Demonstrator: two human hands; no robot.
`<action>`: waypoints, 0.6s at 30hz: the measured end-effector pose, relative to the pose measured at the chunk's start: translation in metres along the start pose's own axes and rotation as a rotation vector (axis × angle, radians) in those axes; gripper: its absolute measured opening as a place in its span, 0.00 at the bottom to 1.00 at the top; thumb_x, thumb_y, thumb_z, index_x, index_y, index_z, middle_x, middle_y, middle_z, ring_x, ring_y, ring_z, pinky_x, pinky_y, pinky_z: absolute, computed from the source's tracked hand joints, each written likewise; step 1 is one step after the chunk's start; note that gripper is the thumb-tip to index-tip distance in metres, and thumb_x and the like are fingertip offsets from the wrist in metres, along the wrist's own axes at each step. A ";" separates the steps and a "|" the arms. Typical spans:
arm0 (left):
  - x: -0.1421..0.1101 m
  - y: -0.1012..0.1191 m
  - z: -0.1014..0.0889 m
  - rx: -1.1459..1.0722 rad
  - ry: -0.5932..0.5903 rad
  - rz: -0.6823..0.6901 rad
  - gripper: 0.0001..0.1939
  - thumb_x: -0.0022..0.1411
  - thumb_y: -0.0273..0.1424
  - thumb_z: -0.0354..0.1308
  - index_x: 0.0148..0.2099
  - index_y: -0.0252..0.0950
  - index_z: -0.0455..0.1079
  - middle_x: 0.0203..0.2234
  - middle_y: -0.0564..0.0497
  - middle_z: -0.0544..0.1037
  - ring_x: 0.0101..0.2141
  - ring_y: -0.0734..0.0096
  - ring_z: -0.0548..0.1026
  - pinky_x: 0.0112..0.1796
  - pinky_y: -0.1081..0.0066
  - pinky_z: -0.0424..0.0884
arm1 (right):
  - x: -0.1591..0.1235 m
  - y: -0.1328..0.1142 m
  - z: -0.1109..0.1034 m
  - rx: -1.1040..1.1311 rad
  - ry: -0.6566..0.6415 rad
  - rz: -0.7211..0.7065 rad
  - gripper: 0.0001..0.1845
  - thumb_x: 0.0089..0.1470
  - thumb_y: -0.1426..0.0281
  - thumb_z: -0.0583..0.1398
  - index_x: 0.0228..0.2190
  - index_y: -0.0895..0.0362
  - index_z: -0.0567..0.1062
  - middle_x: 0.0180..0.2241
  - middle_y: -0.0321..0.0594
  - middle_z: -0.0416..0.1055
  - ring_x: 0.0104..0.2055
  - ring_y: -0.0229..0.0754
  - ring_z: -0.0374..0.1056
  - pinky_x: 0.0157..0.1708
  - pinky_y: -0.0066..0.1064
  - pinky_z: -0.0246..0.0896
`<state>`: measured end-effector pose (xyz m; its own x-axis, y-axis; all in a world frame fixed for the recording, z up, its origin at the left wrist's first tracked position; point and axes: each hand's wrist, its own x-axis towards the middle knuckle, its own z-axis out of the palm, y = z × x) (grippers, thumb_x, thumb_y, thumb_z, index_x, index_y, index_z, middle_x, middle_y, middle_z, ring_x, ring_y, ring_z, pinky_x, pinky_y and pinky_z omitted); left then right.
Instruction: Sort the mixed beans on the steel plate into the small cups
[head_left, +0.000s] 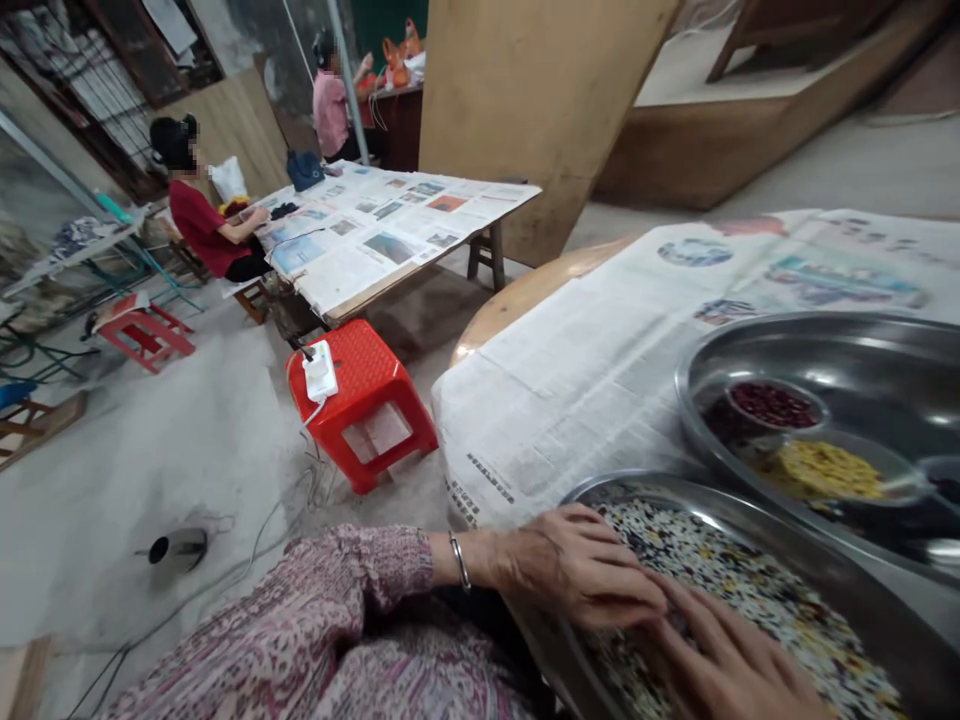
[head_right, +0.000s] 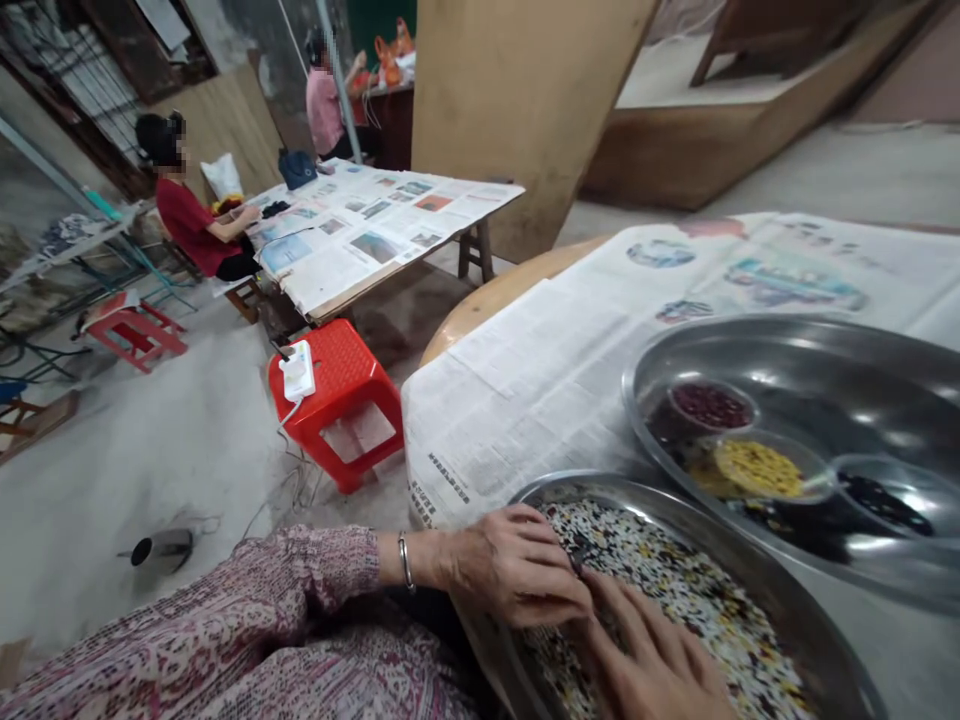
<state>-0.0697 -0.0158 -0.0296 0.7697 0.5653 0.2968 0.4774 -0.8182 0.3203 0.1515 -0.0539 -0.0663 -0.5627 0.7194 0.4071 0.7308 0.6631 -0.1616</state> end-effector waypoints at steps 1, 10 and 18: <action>-0.003 -0.001 -0.001 -0.016 0.026 0.004 0.17 0.71 0.39 0.47 0.43 0.39 0.76 0.34 0.53 0.81 0.38 0.74 0.75 0.49 0.68 0.66 | 0.005 0.008 -0.003 -0.055 -0.013 -0.024 0.19 0.55 0.68 0.50 0.40 0.46 0.78 0.46 0.42 0.76 0.48 0.52 0.69 0.44 0.44 0.62; -0.014 -0.010 0.001 -0.096 0.145 0.070 0.11 0.67 0.34 0.51 0.36 0.36 0.72 0.27 0.54 0.77 0.31 0.73 0.71 0.46 0.64 0.64 | -0.014 0.000 -0.050 -0.208 -0.155 0.269 0.19 0.61 0.69 0.46 0.40 0.51 0.76 0.48 0.50 0.72 0.50 0.55 0.66 0.44 0.46 0.65; -0.014 -0.008 -0.003 -0.058 0.146 0.075 0.13 0.68 0.33 0.49 0.32 0.35 0.69 0.24 0.53 0.74 0.29 0.72 0.69 0.43 0.64 0.63 | 0.004 -0.044 -0.014 0.137 -0.013 0.452 0.16 0.64 0.70 0.48 0.49 0.54 0.70 0.43 0.44 0.73 0.41 0.41 0.71 0.41 0.32 0.68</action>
<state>-0.0852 -0.0170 -0.0338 0.7308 0.5151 0.4479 0.3918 -0.8538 0.3426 0.1222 -0.0826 -0.0452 -0.2055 0.9442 0.2574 0.8463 0.3035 -0.4378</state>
